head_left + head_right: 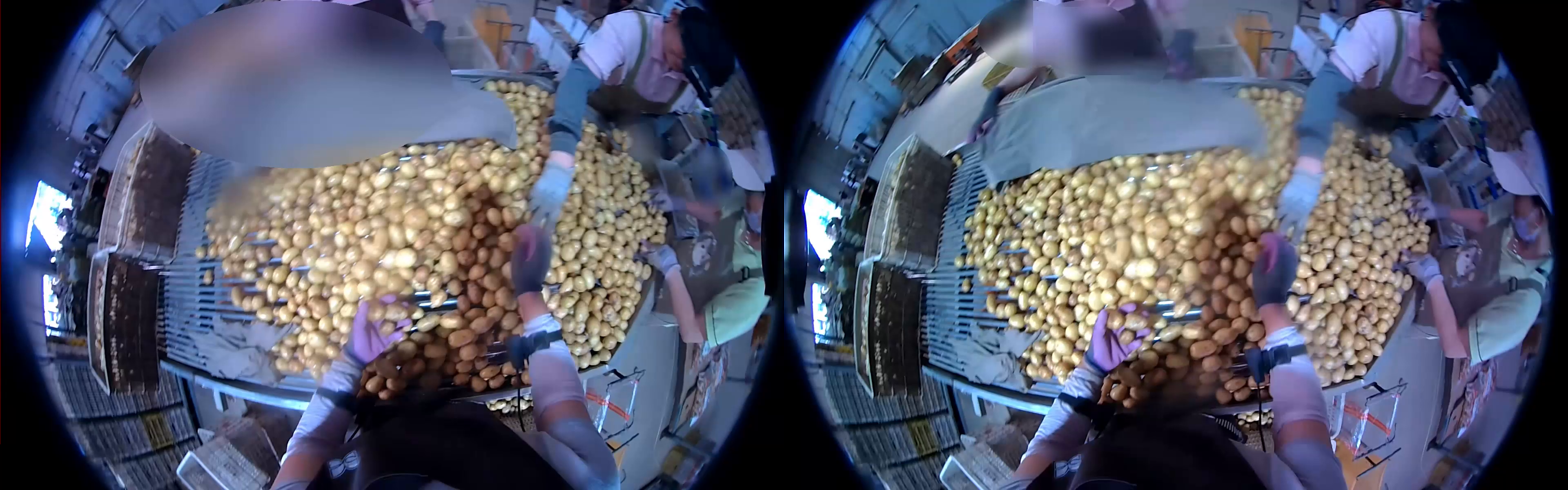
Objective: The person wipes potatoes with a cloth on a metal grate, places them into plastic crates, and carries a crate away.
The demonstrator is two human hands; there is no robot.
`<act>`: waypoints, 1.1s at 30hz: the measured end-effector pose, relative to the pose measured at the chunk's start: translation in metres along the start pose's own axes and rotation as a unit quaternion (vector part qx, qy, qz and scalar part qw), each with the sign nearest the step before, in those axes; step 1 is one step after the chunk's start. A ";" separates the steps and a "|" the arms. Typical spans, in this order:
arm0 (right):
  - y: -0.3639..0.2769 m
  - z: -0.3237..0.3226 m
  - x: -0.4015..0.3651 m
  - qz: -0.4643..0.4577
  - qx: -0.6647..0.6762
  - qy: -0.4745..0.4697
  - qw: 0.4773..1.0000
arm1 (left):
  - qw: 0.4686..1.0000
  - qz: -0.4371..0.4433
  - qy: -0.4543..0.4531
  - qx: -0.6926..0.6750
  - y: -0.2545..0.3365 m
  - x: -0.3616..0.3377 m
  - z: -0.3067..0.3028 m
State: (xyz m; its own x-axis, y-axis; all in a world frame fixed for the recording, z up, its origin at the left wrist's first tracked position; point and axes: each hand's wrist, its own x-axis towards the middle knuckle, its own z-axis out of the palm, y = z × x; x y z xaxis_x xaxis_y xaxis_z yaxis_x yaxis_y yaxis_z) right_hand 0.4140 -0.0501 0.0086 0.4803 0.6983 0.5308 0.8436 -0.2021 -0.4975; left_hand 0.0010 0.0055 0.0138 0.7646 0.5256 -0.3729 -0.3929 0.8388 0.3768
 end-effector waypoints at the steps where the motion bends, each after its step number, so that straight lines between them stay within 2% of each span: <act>1: -0.017 0.009 -0.014 -0.051 0.064 -0.070 0.994 | 1.000 0.000 -0.011 -0.005 0.000 0.002 0.002; 2: -0.037 0.019 -0.027 -0.050 0.071 -0.072 0.994 | 1.000 -0.009 -0.008 -0.022 0.002 0.001 0.004; 4: -0.083 0.020 -0.036 -0.100 -0.012 -0.058 0.993 | 1.000 -0.003 0.015 0.008 0.004 -0.001 0.009; 8: -0.069 0.020 -0.024 -0.105 -0.052 -0.085 0.989 | 1.000 0.014 0.005 0.021 0.003 -0.003 0.013; 10: -0.055 0.014 -0.008 -0.010 0.181 -0.185 0.966 | 0.999 0.022 0.001 0.023 0.001 -0.003 0.015; 11: -0.050 0.007 -0.006 -0.012 0.174 -0.178 0.969 | 0.999 0.025 -0.006 0.023 0.001 -0.003 0.014; 12: -0.049 -0.002 -0.003 0.127 0.342 -0.195 0.911 | 1.000 0.019 -0.008 0.014 0.002 -0.003 0.014; 13: -0.048 -0.010 -0.003 0.259 0.494 -0.205 0.804 | 1.000 0.017 -0.009 0.005 0.002 -0.003 0.013; 14: -0.047 -0.020 -0.005 0.248 0.438 -0.245 0.829 | 1.000 0.017 -0.006 0.005 0.001 -0.003 0.011; 15: -0.049 -0.019 -0.009 0.246 0.435 -0.243 0.831 | 1.000 0.015 -0.003 0.007 0.002 -0.003 0.012; 16: -0.053 -0.012 -0.016 0.166 0.230 -0.388 0.877 | 1.000 0.014 -0.007 0.006 0.001 -0.004 0.011; 17: -0.057 -0.005 -0.026 0.077 0.009 -0.504 0.860 | 1.000 0.015 -0.011 0.005 0.001 -0.003 0.009; 18: -0.069 -0.001 -0.045 0.077 0.006 -0.501 0.862 | 1.000 0.016 -0.015 0.005 0.001 -0.002 0.007; 20: -0.096 0.005 -0.086 -0.007 -0.191 -0.342 0.920 | 1.000 0.017 -0.020 0.007 0.000 -0.001 0.006; 23: -0.137 -0.011 -0.090 0.029 -0.210 -0.359 0.909 | 0.999 0.023 -0.042 -0.013 -0.001 -0.005 0.004; 24: -0.156 -0.027 -0.067 0.059 -0.211 -0.475 0.852 | 0.998 0.027 -0.043 -0.021 -0.001 -0.008 0.006; 25: -0.153 -0.023 -0.068 0.054 -0.209 -0.472 0.855 | 0.998 0.031 -0.046 -0.030 -0.001 -0.011 0.007; 27: -0.137 -0.017 -0.064 0.114 -0.109 -0.510 0.846 | 0.997 0.032 -0.056 -0.050 -0.001 -0.016 0.008; 29: -0.137 -0.022 -0.067 0.092 -0.158 -0.526 0.831 | 0.994 0.034 -0.069 -0.079 -0.004 -0.028 0.016; 31: -0.125 -0.022 -0.071 0.097 -0.110 -0.561 0.815 | 0.992 0.044 -0.083 -0.084 -0.005 -0.037 0.028; 33: -0.122 -0.027 -0.077 0.085 -0.088 -0.557 0.821 | 0.990 0.052 -0.097 -0.091 -0.007 -0.046 0.037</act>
State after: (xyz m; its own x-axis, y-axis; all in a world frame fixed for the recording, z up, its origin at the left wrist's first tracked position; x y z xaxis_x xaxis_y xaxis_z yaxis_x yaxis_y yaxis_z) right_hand 0.2805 -0.0979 0.0468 0.1600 0.8246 -0.5427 0.8555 -0.3901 -0.3406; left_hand -0.0127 -0.0294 0.0595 0.7922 0.5880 -0.1635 -0.5467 0.8028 0.2381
